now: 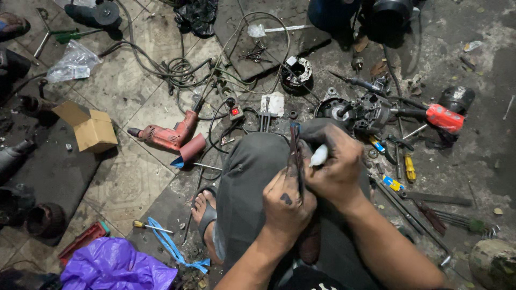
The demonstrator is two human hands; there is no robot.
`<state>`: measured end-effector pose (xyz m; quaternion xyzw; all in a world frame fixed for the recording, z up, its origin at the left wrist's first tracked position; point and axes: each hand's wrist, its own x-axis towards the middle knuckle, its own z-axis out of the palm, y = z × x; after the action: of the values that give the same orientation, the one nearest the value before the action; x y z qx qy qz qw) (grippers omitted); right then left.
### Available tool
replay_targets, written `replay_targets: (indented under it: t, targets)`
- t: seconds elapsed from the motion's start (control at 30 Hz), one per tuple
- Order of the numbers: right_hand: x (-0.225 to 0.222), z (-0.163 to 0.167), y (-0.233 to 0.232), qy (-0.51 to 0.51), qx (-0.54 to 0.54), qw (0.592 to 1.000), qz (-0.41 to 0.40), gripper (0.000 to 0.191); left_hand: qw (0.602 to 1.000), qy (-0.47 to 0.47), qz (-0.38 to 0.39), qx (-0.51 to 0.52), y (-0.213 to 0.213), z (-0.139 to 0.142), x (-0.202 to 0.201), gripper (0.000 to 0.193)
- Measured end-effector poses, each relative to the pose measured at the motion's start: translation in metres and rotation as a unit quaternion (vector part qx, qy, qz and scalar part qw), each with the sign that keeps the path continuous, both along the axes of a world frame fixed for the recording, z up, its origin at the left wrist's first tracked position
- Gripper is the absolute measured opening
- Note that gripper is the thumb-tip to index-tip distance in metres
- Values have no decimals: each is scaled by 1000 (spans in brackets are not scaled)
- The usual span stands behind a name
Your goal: The person applies a white substance from a small bottle into the chuck of a red power tool, then uses the tool to tighten or adjust a component. The person handles the tool and bottle directly without additional tools.
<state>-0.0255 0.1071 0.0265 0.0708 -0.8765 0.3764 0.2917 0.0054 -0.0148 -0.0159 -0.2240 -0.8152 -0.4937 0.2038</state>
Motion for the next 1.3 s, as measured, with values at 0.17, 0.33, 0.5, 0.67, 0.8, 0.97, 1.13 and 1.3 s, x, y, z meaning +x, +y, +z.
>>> replay_targets:
  t: [0.17,0.33,0.5,0.67,0.8,0.97,1.13,1.3]
  targets:
    - [3,-3,1,26,-5,1000,9,12,1000,15,-8,8,0,-3,2,38]
    - [5,-4,0,34,-17,999,36,12,1000,8,12,1,2,-8,2,30]
    - [14,-5,3,27,2,998,56,21,1000,-4,4,-5,0,-10,1,37]
    - [18,-4,6,13,-7,997,72,27,1000,19,12,-17,1,-6,2,39]
    - [18,-4,5,8,-20,997,74,26,998,51,13,-42,-2,-1,0,40]
    - [17,-5,6,9,-15,998,62,23,999,31,25,-17,0,3,3,41]
    - [16,-7,7,3,-34,997,68,25,999,-11,34,5,4,4,7,37]
    - [13,-8,9,-2,-50,996,80,23,996,-79,13,34,2,7,1,16]
